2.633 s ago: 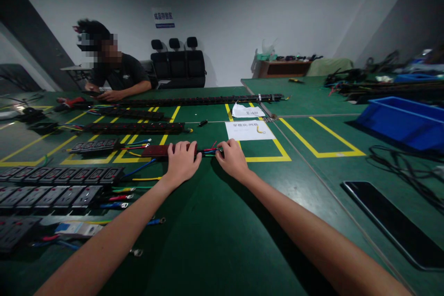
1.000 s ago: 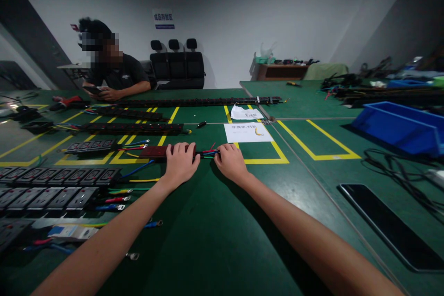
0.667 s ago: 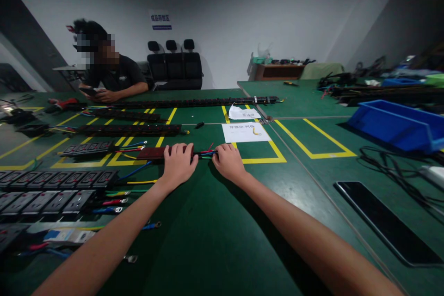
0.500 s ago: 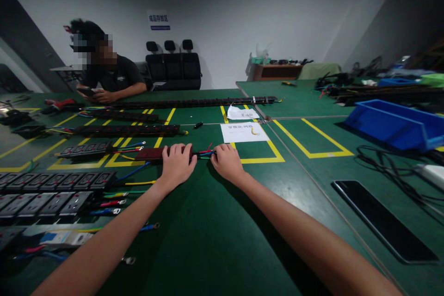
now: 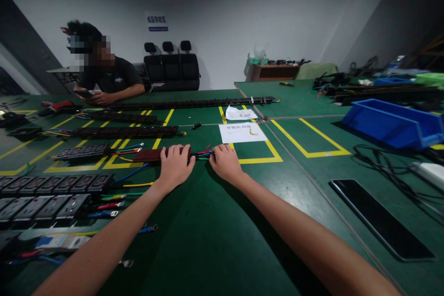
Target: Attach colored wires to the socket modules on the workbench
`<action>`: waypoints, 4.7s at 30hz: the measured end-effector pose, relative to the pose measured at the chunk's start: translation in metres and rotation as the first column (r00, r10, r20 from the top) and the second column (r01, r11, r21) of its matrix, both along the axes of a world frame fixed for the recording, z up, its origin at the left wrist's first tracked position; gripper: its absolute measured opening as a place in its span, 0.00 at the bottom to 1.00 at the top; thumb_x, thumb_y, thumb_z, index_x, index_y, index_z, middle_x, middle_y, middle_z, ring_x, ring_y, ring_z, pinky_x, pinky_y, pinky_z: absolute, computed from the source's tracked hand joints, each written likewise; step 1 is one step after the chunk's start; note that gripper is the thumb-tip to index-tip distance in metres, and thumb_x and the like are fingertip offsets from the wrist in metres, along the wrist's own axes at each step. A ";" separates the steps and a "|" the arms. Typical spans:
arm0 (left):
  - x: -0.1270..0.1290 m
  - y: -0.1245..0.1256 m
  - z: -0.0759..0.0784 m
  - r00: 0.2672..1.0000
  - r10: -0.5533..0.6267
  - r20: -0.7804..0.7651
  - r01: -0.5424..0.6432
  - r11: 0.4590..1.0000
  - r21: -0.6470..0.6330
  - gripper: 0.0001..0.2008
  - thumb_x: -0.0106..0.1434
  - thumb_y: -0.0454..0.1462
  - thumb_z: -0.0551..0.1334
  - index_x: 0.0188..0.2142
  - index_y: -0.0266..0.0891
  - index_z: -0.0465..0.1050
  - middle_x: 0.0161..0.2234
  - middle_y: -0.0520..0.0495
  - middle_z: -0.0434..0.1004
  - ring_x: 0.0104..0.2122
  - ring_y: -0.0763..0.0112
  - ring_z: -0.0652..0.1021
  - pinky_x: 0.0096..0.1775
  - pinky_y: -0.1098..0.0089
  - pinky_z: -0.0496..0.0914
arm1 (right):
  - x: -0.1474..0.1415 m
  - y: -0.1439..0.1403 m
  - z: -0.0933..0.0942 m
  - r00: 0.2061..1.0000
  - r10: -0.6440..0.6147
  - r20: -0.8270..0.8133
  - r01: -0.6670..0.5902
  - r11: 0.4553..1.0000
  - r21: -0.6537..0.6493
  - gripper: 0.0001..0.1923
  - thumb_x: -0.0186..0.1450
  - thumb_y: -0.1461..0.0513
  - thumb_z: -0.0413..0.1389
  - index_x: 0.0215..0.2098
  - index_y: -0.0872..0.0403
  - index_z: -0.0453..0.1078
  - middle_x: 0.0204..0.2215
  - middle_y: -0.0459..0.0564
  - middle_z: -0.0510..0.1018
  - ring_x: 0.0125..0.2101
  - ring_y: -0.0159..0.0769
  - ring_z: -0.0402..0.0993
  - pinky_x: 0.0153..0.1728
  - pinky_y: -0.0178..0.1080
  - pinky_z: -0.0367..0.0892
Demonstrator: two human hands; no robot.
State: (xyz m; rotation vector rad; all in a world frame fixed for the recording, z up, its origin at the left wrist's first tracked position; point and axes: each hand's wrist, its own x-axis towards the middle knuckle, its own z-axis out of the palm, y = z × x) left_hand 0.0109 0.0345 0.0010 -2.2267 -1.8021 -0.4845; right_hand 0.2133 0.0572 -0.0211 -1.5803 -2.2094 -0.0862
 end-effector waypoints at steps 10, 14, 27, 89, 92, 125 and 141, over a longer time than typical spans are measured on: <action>0.001 0.000 -0.002 1.000 0.014 -0.014 -0.014 1.000 0.020 0.24 0.72 0.46 0.52 0.62 0.40 0.70 0.57 0.34 0.75 0.58 0.46 0.71 0.64 0.38 0.57 | 0.000 0.002 -0.003 1.000 -0.001 0.015 0.001 1.000 0.007 0.11 0.73 0.59 0.51 0.44 0.53 0.75 0.45 0.56 0.80 0.47 0.46 0.71 0.46 0.43 0.63; 0.001 -0.001 -0.001 1.000 0.013 -0.016 -0.013 1.000 0.012 0.24 0.72 0.46 0.51 0.62 0.39 0.70 0.57 0.33 0.75 0.58 0.46 0.71 0.64 0.38 0.57 | 0.000 0.001 -0.002 1.000 0.001 0.009 -0.001 1.000 0.012 0.11 0.73 0.59 0.51 0.44 0.53 0.75 0.45 0.56 0.80 0.47 0.46 0.71 0.46 0.43 0.63; 0.000 0.000 0.000 1.000 -0.001 -0.018 0.001 1.000 0.011 0.24 0.73 0.46 0.50 0.61 0.38 0.71 0.57 0.32 0.75 0.58 0.45 0.72 0.63 0.37 0.59 | 0.000 0.000 -0.001 1.000 0.003 0.002 -0.003 1.000 0.001 0.11 0.74 0.59 0.51 0.45 0.53 0.75 0.46 0.56 0.80 0.48 0.47 0.71 0.48 0.44 0.64; 0.001 -0.001 0.002 1.000 0.007 0.007 -0.007 1.000 0.000 0.24 0.72 0.46 0.52 0.61 0.39 0.71 0.57 0.33 0.75 0.59 0.45 0.71 0.64 0.37 0.57 | -0.001 -0.001 0.000 1.000 -0.006 0.013 0.006 1.000 -0.002 0.11 0.74 0.60 0.51 0.44 0.53 0.75 0.46 0.56 0.80 0.48 0.46 0.71 0.47 0.43 0.63; 0.001 -0.001 0.002 1.000 0.004 0.003 -0.004 1.000 -0.011 0.24 0.73 0.46 0.51 0.62 0.39 0.70 0.57 0.33 0.75 0.58 0.45 0.71 0.64 0.37 0.58 | -0.001 -0.001 0.000 1.000 0.002 0.007 -0.002 1.000 -0.005 0.11 0.74 0.60 0.51 0.45 0.53 0.75 0.46 0.56 0.80 0.48 0.46 0.71 0.48 0.43 0.63; 0.001 -0.002 0.003 1.000 0.013 -0.014 -0.013 1.000 -0.001 0.24 0.72 0.46 0.52 0.61 0.38 0.71 0.57 0.33 0.75 0.58 0.46 0.71 0.64 0.37 0.58 | -0.002 -0.001 0.002 1.000 -0.005 0.026 0.005 1.000 -0.008 0.11 0.74 0.60 0.51 0.44 0.53 0.74 0.46 0.56 0.80 0.48 0.45 0.71 0.47 0.42 0.63; 0.000 0.000 -0.002 1.000 -0.002 -0.009 0.003 1.000 0.027 0.24 0.73 0.46 0.51 0.61 0.39 0.70 0.56 0.33 0.75 0.57 0.46 0.72 0.63 0.37 0.59 | -0.001 -0.002 0.002 1.000 -0.001 0.005 0.001 1.000 0.001 0.11 0.74 0.60 0.50 0.43 0.53 0.74 0.46 0.56 0.80 0.48 0.47 0.71 0.48 0.43 0.63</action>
